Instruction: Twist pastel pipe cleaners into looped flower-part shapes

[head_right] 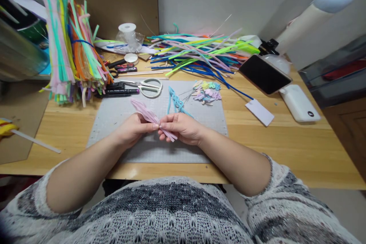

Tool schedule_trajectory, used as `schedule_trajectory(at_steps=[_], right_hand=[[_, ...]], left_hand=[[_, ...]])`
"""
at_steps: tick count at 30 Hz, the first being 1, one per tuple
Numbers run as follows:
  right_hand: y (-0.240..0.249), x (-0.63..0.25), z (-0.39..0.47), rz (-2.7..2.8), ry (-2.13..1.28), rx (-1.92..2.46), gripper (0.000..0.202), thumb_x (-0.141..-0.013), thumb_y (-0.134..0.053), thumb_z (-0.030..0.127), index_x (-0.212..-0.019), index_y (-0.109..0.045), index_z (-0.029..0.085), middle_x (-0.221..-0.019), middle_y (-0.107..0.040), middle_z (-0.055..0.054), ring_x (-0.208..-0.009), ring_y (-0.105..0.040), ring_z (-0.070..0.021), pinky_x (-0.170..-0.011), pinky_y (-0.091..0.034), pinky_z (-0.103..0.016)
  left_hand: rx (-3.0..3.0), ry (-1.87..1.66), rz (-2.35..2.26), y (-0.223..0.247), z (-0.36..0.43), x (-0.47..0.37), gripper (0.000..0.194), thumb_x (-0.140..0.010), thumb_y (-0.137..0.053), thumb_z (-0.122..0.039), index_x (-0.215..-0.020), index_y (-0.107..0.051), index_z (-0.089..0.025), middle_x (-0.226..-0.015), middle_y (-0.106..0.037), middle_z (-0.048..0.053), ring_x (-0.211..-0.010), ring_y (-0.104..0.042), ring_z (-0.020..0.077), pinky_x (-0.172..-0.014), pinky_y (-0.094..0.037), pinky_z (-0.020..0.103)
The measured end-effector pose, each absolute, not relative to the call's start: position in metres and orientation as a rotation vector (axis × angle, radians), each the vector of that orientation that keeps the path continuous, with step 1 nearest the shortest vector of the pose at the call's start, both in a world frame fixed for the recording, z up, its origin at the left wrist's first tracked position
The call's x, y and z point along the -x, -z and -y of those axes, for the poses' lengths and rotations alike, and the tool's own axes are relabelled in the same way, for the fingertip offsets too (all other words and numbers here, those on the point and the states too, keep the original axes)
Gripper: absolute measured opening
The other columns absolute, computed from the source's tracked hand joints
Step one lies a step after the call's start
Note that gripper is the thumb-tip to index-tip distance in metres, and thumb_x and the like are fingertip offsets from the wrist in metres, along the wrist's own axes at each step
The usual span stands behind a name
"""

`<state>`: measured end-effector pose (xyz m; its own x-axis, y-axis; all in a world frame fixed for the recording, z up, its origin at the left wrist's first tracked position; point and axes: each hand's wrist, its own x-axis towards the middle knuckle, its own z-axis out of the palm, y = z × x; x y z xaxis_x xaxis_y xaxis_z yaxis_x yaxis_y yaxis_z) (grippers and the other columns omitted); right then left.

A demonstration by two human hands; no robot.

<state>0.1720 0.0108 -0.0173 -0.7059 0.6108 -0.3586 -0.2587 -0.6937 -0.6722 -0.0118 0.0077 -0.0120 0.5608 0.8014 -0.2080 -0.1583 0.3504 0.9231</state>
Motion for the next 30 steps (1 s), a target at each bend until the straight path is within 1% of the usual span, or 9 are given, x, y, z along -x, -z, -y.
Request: schedule_trajectory(at_steps=[5, 10, 13, 16, 19, 23, 26, 30], right_hand=[[0.016, -0.170, -0.009, 0.953, -2.270, 0.849, 0.029, -0.065, -0.080, 0.030, -0.074, -0.061, 0.011, -0.064, -0.068, -0.003, -0.056, -0.067, -0.0127, -0.047, -0.052, -0.018], [0.013, -0.169, -0.007, 1.101, -2.093, 0.968, 0.028, -0.067, -0.078, 0.035, -0.073, -0.063, 0.012, -0.065, -0.068, -0.002, -0.057, -0.067, -0.0120, -0.051, -0.054, -0.020], [0.011, -0.169, -0.007, 1.109, -2.099, 0.973, 0.028, -0.066, -0.078, 0.035, -0.073, -0.063, 0.012, -0.065, -0.068, -0.003, -0.057, -0.067, -0.0124, -0.050, -0.054, -0.020], [0.011, -0.169, -0.007, 1.102, -2.105, 0.991, 0.027, -0.066, -0.078, 0.033, -0.073, -0.063, 0.012, -0.065, -0.068, -0.003, -0.058, -0.067, -0.0126, -0.051, -0.054, -0.020], [0.012, -0.169, -0.007, 1.107, -2.078, 1.020, 0.025, -0.067, -0.077, 0.032, -0.074, -0.063, 0.012, -0.065, -0.068, -0.003, -0.056, -0.067, -0.0120, -0.050, -0.053, -0.020], [0.015, -0.165, -0.006, 1.075, -2.050, 1.058, 0.027, -0.065, -0.078, 0.032, -0.072, -0.061, 0.012, -0.063, -0.067, -0.003, -0.051, -0.064, -0.0111, -0.047, -0.052, -0.020], [0.018, -0.160, -0.004, 1.048, -1.978, 1.103, 0.027, -0.064, -0.078, 0.031, -0.068, -0.058, 0.013, -0.058, -0.065, -0.001, -0.048, -0.062, -0.0102, -0.045, -0.051, -0.019], [0.020, -0.157, -0.002, 0.968, -1.925, 1.061, 0.026, -0.065, -0.076, 0.031, -0.068, -0.058, 0.013, -0.056, -0.063, 0.001, -0.046, -0.060, -0.0087, -0.043, -0.048, -0.018]], left_hand=[[-1.016, -0.669, -0.781, 0.014, -0.007, 0.013, 0.017, -0.070, -0.072, -0.026, -0.073, -0.070, -0.009, -0.070, -0.070, 0.008, -0.067, -0.063, 0.0158, -0.068, -0.045, 0.028], [-1.019, -0.677, -0.887, 0.015, -0.008, 0.013, 0.019, -0.066, -0.072, -0.027, -0.069, -0.068, -0.009, -0.062, -0.066, 0.005, -0.055, -0.051, 0.0106, -0.053, -0.033, 0.024], [-1.013, -0.664, -0.913, 0.013, -0.008, 0.013, 0.020, -0.064, -0.072, -0.029, -0.067, -0.068, -0.009, -0.058, -0.063, 0.004, -0.051, -0.045, 0.0092, -0.050, -0.027, 0.024], [-0.990, -0.678, -0.949, 0.011, -0.008, 0.012, 0.019, -0.063, -0.073, -0.028, -0.065, -0.067, -0.010, -0.055, -0.060, 0.002, -0.048, -0.041, 0.0079, -0.048, -0.025, 0.024], [-0.952, -0.714, -0.973, 0.010, -0.008, 0.010, 0.018, -0.060, -0.074, -0.026, -0.062, -0.065, -0.011, -0.053, -0.058, 0.000, -0.047, -0.039, 0.0070, -0.047, -0.024, 0.024], [-0.919, -0.723, -0.986, 0.012, -0.009, 0.009, 0.019, -0.058, -0.075, -0.025, -0.062, -0.064, -0.010, -0.054, -0.058, 0.001, -0.047, -0.042, 0.0074, -0.046, -0.025, 0.024], [-0.923, -0.728, -1.003, 0.013, -0.008, 0.008, 0.020, -0.059, -0.075, -0.025, -0.064, -0.064, -0.009, -0.054, -0.059, 0.001, -0.048, -0.042, 0.0071, -0.047, -0.026, 0.023], [-0.878, -0.786, -0.937, 0.013, -0.006, 0.007, 0.021, -0.063, -0.077, -0.025, -0.073, -0.067, -0.010, -0.064, -0.064, 0.002, -0.055, -0.050, 0.0080, -0.053, -0.034, 0.022]])
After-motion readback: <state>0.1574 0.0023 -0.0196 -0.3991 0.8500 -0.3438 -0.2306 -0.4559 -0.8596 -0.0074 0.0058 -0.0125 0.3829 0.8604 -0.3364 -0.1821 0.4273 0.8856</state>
